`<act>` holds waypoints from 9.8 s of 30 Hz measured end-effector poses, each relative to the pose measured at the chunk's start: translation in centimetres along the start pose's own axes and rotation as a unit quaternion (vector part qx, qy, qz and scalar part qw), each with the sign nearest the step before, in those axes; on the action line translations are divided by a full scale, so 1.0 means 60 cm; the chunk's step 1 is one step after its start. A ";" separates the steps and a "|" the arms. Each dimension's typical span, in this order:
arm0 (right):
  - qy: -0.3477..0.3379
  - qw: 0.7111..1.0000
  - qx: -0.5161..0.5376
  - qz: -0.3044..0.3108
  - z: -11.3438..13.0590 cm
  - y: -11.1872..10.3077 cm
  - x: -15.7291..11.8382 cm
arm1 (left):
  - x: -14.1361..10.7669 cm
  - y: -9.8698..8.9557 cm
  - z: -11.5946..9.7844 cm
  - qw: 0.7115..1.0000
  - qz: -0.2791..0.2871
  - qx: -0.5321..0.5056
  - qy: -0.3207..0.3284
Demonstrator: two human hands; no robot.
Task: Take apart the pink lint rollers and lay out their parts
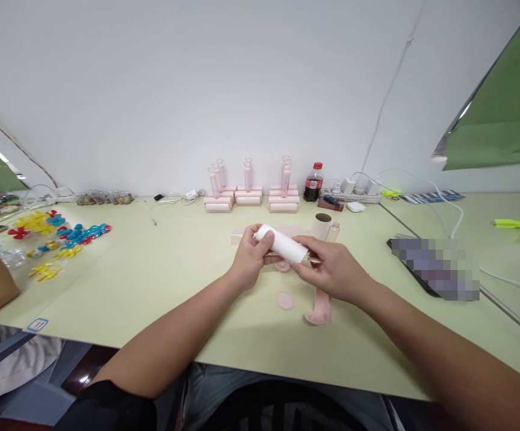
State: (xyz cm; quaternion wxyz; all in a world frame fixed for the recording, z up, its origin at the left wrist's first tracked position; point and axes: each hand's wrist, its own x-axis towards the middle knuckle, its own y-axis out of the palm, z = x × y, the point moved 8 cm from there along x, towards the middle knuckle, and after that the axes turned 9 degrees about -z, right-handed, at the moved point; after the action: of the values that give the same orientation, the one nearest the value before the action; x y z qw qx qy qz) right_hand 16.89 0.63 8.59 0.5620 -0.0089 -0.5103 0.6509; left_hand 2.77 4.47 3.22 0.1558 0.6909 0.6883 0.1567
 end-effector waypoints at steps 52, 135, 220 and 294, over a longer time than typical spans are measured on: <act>0.022 0.990 0.005 -0.142 -0.051 -0.081 0.011 | -0.045 0.027 0.012 0.659 0.276 0.672 0.195; -0.064 0.972 0.181 -0.133 0.014 -0.022 -0.024 | -0.073 0.067 0.005 0.923 0.323 0.202 -0.061; -0.131 0.952 -0.154 0.232 0.108 0.253 -0.035 | 0.060 -0.073 -0.054 0.683 0.127 0.696 0.183; 0.209 0.924 0.310 0.075 -0.020 0.070 -0.030 | -0.028 0.023 -0.029 0.918 0.205 0.315 0.129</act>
State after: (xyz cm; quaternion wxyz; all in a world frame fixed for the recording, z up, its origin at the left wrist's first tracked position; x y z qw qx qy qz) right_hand 15.22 0.69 4.18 0.5803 -0.0078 -0.1519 0.8001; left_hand 3.25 2.78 5.40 -0.1954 0.8040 0.5595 0.0478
